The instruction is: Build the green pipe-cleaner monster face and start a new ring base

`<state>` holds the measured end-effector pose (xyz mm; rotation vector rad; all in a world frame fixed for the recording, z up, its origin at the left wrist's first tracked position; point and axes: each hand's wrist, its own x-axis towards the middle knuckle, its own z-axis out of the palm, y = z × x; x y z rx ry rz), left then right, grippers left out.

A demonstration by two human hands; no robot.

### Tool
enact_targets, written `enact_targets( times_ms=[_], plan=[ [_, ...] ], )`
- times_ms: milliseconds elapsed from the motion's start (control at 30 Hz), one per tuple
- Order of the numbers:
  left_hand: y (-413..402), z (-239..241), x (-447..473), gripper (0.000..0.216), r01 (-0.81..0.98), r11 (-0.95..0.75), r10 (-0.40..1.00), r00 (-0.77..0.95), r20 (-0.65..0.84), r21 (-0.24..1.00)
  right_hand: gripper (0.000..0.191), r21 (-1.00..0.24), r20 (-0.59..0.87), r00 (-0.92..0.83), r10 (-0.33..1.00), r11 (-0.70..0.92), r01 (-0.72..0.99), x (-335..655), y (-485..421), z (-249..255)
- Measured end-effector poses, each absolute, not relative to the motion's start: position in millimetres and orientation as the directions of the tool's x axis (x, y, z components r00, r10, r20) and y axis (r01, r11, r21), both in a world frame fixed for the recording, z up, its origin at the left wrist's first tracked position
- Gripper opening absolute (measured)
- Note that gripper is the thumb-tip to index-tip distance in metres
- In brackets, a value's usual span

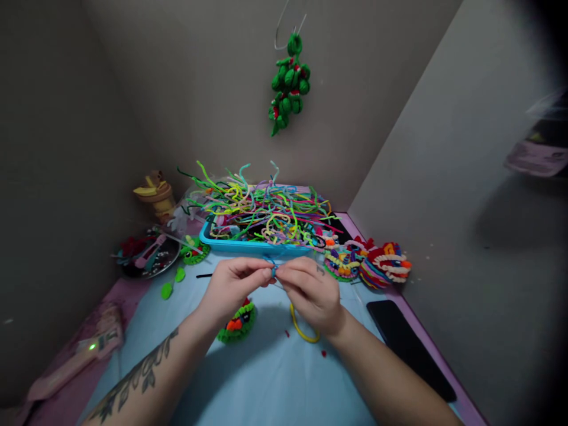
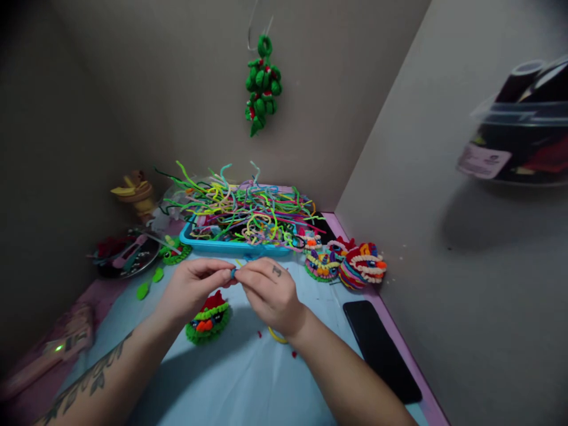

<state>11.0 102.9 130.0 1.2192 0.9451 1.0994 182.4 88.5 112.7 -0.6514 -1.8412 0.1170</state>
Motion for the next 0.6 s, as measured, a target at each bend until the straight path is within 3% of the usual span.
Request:
enact_targets(
  times_ms=[600],
  plan=[
    [99.0,137.7,11.1,0.007,-0.071,-0.047,0.972,0.227,0.062,0.996,0.033,-0.32,0.86,-0.258,0.441,0.859,0.401,183.0,86.9,115.3]
  ],
)
